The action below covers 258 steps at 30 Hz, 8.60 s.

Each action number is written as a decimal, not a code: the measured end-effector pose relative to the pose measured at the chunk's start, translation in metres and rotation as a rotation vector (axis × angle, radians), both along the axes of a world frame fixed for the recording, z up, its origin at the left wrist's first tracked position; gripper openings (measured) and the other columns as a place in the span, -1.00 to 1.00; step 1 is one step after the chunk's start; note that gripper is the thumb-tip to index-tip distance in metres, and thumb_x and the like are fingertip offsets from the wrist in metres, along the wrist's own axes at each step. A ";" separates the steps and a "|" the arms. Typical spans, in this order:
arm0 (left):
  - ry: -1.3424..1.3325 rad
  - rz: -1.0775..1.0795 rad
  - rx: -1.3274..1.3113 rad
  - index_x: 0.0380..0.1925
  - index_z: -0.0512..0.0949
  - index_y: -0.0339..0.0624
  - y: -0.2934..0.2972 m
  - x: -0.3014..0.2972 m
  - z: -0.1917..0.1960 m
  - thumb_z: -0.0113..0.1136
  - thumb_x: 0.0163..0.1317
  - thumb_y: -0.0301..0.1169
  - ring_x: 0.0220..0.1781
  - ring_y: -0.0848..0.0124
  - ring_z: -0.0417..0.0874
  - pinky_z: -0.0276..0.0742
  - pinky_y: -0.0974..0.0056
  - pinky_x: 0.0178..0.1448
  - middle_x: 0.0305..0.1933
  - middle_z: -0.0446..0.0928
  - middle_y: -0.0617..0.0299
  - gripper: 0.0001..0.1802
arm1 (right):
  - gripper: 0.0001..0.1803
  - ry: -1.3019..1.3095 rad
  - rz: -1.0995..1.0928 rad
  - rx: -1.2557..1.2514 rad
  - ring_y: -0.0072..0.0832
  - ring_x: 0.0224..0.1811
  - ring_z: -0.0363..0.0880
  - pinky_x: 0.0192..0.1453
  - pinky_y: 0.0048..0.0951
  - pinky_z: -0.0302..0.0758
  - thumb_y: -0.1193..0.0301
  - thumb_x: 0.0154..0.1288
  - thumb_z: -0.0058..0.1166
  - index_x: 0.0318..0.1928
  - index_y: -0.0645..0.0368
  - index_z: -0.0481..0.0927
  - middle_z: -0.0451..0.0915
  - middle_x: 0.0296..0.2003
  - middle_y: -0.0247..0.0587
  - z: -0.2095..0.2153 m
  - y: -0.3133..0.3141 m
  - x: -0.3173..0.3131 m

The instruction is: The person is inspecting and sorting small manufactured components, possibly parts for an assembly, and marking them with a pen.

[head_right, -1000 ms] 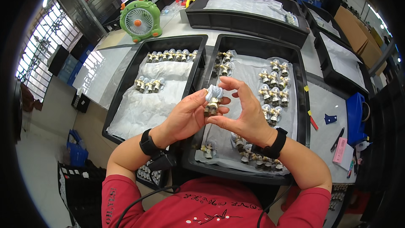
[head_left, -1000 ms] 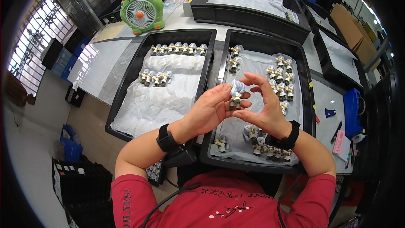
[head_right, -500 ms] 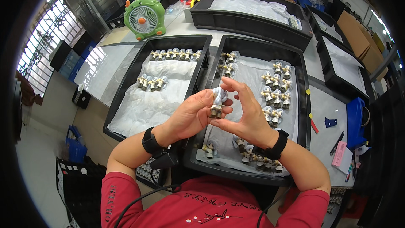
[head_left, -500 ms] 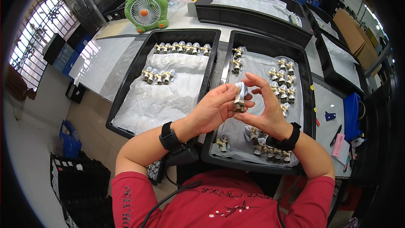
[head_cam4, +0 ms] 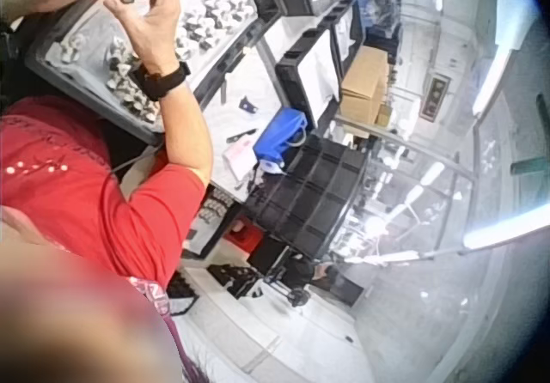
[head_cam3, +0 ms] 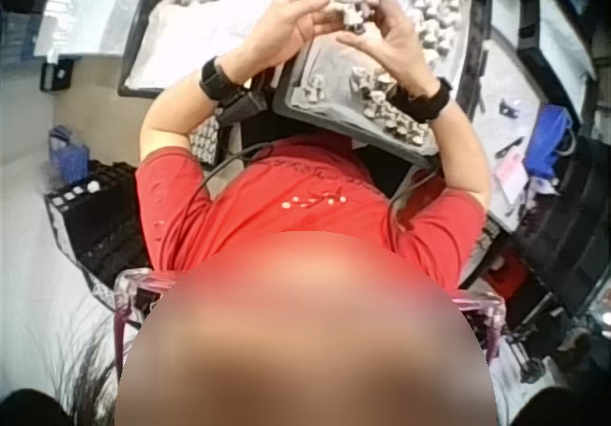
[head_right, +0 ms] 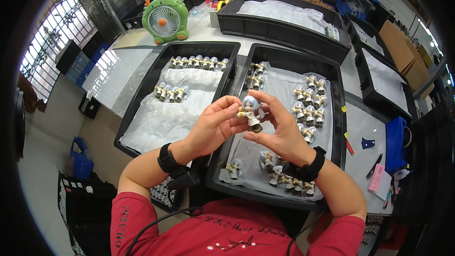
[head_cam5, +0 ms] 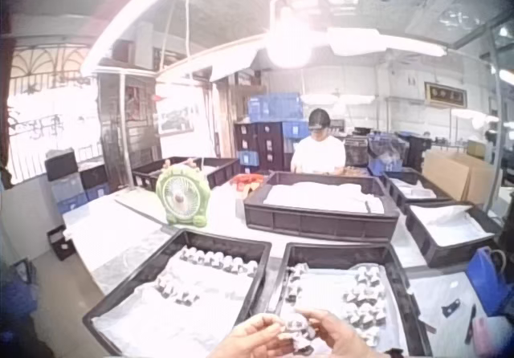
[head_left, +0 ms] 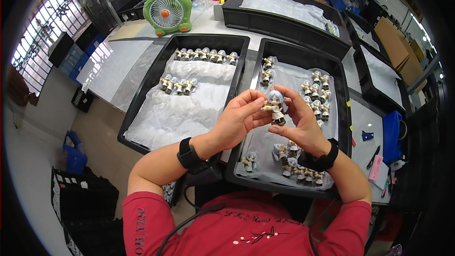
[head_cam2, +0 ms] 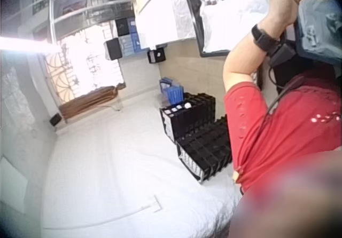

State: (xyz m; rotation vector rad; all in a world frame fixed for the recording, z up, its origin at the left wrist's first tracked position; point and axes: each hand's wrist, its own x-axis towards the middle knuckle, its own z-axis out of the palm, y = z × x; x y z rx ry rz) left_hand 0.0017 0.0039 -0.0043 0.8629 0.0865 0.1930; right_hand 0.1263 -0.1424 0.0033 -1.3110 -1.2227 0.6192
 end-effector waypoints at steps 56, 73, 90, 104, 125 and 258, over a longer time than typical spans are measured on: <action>0.809 0.179 1.949 -0.19 0.59 -0.22 0.175 -0.001 -0.047 0.23 -0.13 -0.45 -0.15 0.08 0.63 0.52 0.18 -0.01 -0.22 0.61 -0.06 -0.62 | -0.56 -0.522 -0.505 0.003 -0.36 -0.11 0.52 -0.03 -0.39 0.44 0.46 0.05 0.20 0.01 0.17 0.49 0.54 -0.14 -0.16 -0.007 0.005 0.032; 0.395 0.073 1.082 0.02 0.49 -0.15 0.103 0.004 0.059 0.21 0.18 -0.23 -0.33 0.56 0.56 0.49 0.45 -0.26 -0.28 0.55 0.30 -0.57 | -0.51 -0.787 0.353 -0.686 -0.10 -0.26 0.56 -0.12 -0.27 0.48 0.21 -0.14 0.31 -0.24 0.32 0.54 0.56 -0.33 0.03 -0.041 -0.011 0.016; -0.024 -0.214 0.055 0.27 0.21 -0.15 -0.008 0.000 0.014 -0.11 0.40 -0.27 -0.01 0.45 0.52 0.41 0.31 0.16 -0.02 0.46 0.24 -0.53 | -0.63 -0.084 -0.164 0.132 -0.50 -0.13 0.54 0.02 -0.47 0.44 0.38 0.15 0.22 -0.05 0.23 0.49 0.56 -0.25 -0.28 0.005 -0.003 0.003; 0.015 -0.112 0.096 0.26 0.20 -0.26 0.001 -0.002 0.009 -0.10 0.39 -0.27 0.08 0.28 0.54 0.49 0.24 0.14 0.16 0.42 0.09 -0.50 | -0.16 -0.410 -0.091 0.094 -0.37 0.01 0.42 0.14 -0.36 0.36 0.46 -0.19 0.43 0.19 0.12 0.30 0.42 0.00 -0.21 0.005 0.001 0.004; -0.037 -0.103 0.017 0.26 0.20 -0.13 -0.004 -0.003 0.008 0.08 0.30 -0.32 -0.02 0.38 0.54 0.49 0.27 0.06 0.08 0.40 0.20 -0.45 | -0.16 -0.311 -0.071 0.102 -0.38 0.08 0.39 0.15 -0.34 0.36 0.40 -0.11 0.40 0.24 0.05 0.27 0.39 0.07 -0.23 0.004 -0.002 -0.001; 0.743 0.211 1.981 -0.10 0.55 -0.11 0.162 0.014 -0.044 0.36 -0.04 -0.31 -0.12 0.10 0.58 0.47 0.18 0.02 -0.12 0.50 -0.07 -0.56 | -0.54 -0.787 0.004 -0.700 -0.16 -0.22 0.57 -0.13 -0.30 0.48 0.26 -0.11 0.31 -0.18 0.23 0.54 0.59 -0.33 -0.06 -0.013 -0.014 0.040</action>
